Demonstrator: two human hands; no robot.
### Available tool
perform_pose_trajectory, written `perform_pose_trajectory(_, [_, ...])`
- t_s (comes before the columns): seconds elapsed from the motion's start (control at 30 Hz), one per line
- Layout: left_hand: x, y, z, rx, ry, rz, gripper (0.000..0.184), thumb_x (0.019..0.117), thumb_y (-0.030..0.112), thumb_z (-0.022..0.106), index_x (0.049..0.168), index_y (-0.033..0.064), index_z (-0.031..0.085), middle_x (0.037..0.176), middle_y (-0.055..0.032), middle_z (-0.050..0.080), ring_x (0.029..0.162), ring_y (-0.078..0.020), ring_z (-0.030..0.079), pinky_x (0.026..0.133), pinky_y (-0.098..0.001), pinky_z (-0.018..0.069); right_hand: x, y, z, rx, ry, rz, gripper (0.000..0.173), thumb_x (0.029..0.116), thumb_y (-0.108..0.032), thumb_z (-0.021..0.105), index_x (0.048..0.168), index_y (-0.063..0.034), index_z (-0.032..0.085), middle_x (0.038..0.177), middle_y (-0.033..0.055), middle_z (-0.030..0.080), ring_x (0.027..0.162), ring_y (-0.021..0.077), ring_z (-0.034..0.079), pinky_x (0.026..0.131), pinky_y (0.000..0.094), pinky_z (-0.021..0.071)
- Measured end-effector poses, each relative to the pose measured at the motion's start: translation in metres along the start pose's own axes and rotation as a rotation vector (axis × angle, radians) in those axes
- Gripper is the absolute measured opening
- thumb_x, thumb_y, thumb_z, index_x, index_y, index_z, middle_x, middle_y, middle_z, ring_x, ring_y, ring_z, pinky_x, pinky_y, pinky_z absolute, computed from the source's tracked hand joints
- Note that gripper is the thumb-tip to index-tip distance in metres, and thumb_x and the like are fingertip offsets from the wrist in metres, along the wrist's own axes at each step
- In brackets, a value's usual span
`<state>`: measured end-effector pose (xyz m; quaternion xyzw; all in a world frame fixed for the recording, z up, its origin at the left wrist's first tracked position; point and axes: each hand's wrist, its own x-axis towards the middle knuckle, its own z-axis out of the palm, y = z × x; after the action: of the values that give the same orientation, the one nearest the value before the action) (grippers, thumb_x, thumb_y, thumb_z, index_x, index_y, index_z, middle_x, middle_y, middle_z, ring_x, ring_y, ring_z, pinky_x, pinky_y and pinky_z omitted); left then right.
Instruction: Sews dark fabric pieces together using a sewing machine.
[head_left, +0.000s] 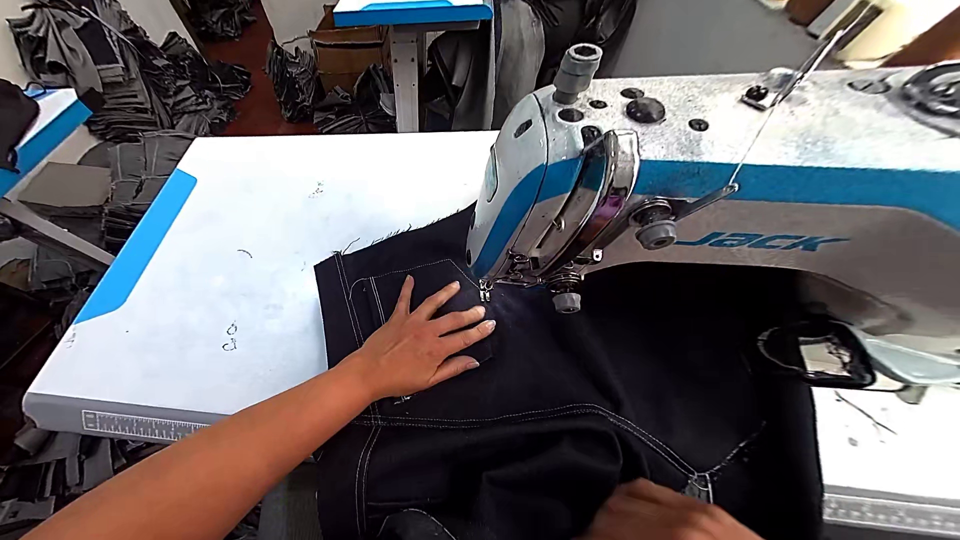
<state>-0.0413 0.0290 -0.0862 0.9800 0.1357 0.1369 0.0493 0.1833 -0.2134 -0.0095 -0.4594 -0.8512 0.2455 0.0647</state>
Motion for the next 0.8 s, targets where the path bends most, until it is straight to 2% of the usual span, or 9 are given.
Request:
perform_pose_trajectory(0.1, [0.0, -0.001, -0.001, -0.022, 0.027, 0.056, 0.048, 0.1066, 0.043, 0.044, 0.144, 0.0187, 0.06, 0.149, -0.0022, 0.058, 0.146, -0.0303, 0.045, 0.117, -0.0699, 0.0246, 0.062, 0.031, -0.011, 0.001, 0.517, -0.053, 0.027, 0.1054, -0.027, 0.052, 0.107, -0.0116, 0.074, 0.101, 0.0028, 0.074, 0.095, 0.0147, 0.071, 0.083, 0.0325, 0.0597])
perform_pose_trajectory(0.17, [-0.001, -0.001, -0.002, -0.027, 0.035, 0.086, 0.047, 0.106, 0.041, 0.045, 0.142, 0.015, 0.062, 0.147, -0.0045, 0.06, 0.143, -0.0287, 0.048, 0.119, -0.064, 0.0263, 0.102, 0.064, -0.005, -0.138, 0.677, -0.006, 0.028, 0.1035, -0.02, 0.05, 0.114, -0.0072, 0.073, 0.115, 0.0066, 0.073, 0.108, 0.0194, 0.071, 0.092, 0.0344, 0.0585])
perform_pose_trajectory(0.27, [-0.006, 0.001, 0.0, -0.078, 0.154, 0.169, 0.038, 0.1047, 0.033, 0.05, 0.126, 0.0101, 0.072, 0.128, -0.006, 0.072, 0.128, -0.0236, 0.062, 0.116, -0.0494, 0.0384, 0.129, 0.098, 0.009, -0.251, 0.699, 0.017, 0.03, 0.0985, -0.005, 0.049, 0.116, -0.0026, 0.074, 0.122, 0.0143, 0.072, 0.116, 0.0286, 0.069, 0.097, 0.04, 0.0564])
perform_pose_trajectory(0.33, [-0.008, 0.002, 0.001, -0.177, 0.267, 0.183, 0.029, 0.103, 0.024, 0.056, 0.112, 0.0081, 0.078, 0.107, -0.0053, 0.077, 0.11, -0.0197, 0.071, 0.106, -0.037, 0.0503, 0.125, 0.102, 0.016, -0.323, 0.678, -0.023, 0.033, 0.0962, -0.002, 0.048, 0.114, -0.0033, 0.075, 0.12, 0.013, 0.073, 0.117, 0.028, 0.069, 0.1, 0.0395, 0.0551])
perform_pose_trajectory(0.4, [-0.004, 0.0, -0.003, -0.267, 0.321, 0.083, 0.023, 0.1003, 0.014, 0.059, 0.111, 0.0053, 0.077, 0.097, -0.0072, 0.077, 0.099, -0.0201, 0.072, 0.095, -0.0336, 0.0554, 0.116, 0.096, 0.018, -0.397, 0.637, -0.069, 0.034, 0.0961, -0.002, 0.046, 0.113, -0.0024, 0.076, 0.118, 0.0124, 0.074, 0.116, 0.0273, 0.07, 0.099, 0.0385, 0.0555])
perform_pose_trajectory(0.53, [0.013, -0.022, -0.006, -0.264, 0.25, -0.082, 0.021, 0.0978, 0.01, 0.064, 0.113, 0.0087, 0.078, 0.109, -0.0099, 0.074, 0.107, -0.027, 0.068, 0.095, -0.0367, 0.0542, 0.106, 0.088, 0.013, -0.496, 0.544, -0.088, 0.034, 0.0977, -0.001, 0.045, 0.114, -0.0012, 0.075, 0.118, 0.0125, 0.075, 0.115, 0.0266, 0.071, 0.1, 0.036, 0.056])
perform_pose_trajectory(0.67, [0.012, -0.03, -0.012, -0.144, 0.094, 0.156, 0.033, 0.0997, 0.004, 0.055, 0.123, 0.0166, 0.076, 0.121, -0.0054, 0.072, 0.11, -0.027, 0.064, 0.088, -0.0406, 0.052, 0.113, 0.101, 0.001, -0.388, 0.546, -0.142, 0.029, 0.0953, -0.006, 0.051, 0.106, -0.0069, 0.077, 0.113, 0.0118, 0.074, 0.109, 0.026, 0.072, 0.09, 0.0373, 0.0594])
perform_pose_trajectory(0.73, [0.009, -0.025, -0.018, -0.049, 0.031, 0.225, 0.035, 0.1005, 0.003, 0.053, 0.128, 0.0133, 0.072, 0.127, -0.005, 0.07, 0.116, -0.0263, 0.062, 0.092, -0.0423, 0.049, 0.112, 0.103, 0.001, -0.393, 0.542, -0.184, 0.029, 0.0955, -0.006, 0.05, 0.104, -0.0074, 0.078, 0.11, 0.0111, 0.074, 0.108, 0.0262, 0.071, 0.091, 0.0386, 0.0588])
perform_pose_trajectory(0.8, [0.004, -0.013, -0.024, 0.013, 0.001, 0.278, 0.033, 0.1009, 0.005, 0.052, 0.128, 0.0076, 0.07, 0.12, -0.0084, 0.071, 0.111, -0.0263, 0.064, 0.092, -0.0424, 0.0501, 0.105, 0.099, 0.005, -0.423, 0.519, -0.231, 0.03, 0.0979, -0.005, 0.049, 0.104, -0.0077, 0.077, 0.107, 0.009, 0.075, 0.107, 0.025, 0.071, 0.094, 0.039, 0.0572])
